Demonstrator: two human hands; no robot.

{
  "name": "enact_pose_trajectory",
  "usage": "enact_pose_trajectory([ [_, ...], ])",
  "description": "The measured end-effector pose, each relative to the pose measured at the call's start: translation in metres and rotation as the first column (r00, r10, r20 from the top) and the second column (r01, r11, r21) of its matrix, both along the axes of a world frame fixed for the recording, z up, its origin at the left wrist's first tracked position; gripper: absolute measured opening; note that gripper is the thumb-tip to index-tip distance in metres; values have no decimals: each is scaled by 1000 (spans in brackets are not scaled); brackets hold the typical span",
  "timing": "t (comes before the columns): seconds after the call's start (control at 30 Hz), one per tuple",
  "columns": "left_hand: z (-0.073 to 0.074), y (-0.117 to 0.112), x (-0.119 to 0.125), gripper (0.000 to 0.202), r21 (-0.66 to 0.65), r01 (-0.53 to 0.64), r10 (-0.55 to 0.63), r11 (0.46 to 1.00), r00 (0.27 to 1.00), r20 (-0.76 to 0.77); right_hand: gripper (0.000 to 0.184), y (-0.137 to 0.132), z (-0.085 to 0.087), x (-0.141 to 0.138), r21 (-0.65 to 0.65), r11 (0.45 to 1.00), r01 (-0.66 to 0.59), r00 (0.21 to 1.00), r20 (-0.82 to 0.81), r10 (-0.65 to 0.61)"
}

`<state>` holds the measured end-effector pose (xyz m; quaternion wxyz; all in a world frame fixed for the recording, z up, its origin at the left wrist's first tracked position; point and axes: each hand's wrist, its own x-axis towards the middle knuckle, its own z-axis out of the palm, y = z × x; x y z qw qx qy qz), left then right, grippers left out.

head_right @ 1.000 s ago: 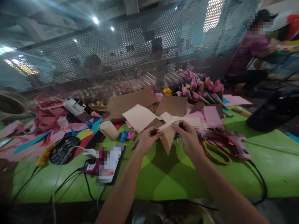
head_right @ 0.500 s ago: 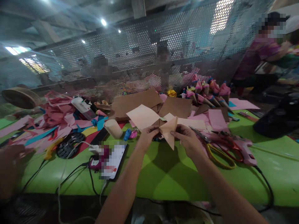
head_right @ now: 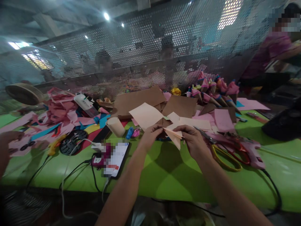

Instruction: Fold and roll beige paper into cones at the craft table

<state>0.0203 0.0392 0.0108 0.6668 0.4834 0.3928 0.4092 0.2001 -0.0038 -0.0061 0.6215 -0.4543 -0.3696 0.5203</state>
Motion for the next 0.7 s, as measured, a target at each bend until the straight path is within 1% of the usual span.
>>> enact_pose_trajectory([
  [0.13, -1, 0, 0, 11, 39, 9, -8, 999, 1000, -21, 17, -1, 2, -2, -15, 1000, -16, 1000, -10, 16],
  [0.27, 2, -2, 0, 14, 22, 2, -2, 1000, 1000, -11, 16, -2, 4, -4, -54, 998, -32, 999, -14, 31],
  [0.43, 8, -5, 0, 14, 2, -33, 33, 999, 998, -46, 15, -3, 4, -5, -88, 996, -4, 1000, 10, 5],
  [0.53, 11, -8, -2, 18, 82, -85, 95, 993, 987, -133, 12, -2, 1, -4, -75, 997, 10, 999, 42, -6],
  [0.6, 13, -8, -4, 23, 157, -47, 80, 986, 973, -215, 10, -2, -1, -3, -57, 998, 18, 997, 76, -13],
  [0.7, 12, -7, -5, 27, 220, 64, 8, 973, 950, -313, 8, 0, -3, -2, -27, 999, 30, 993, 117, -26],
])
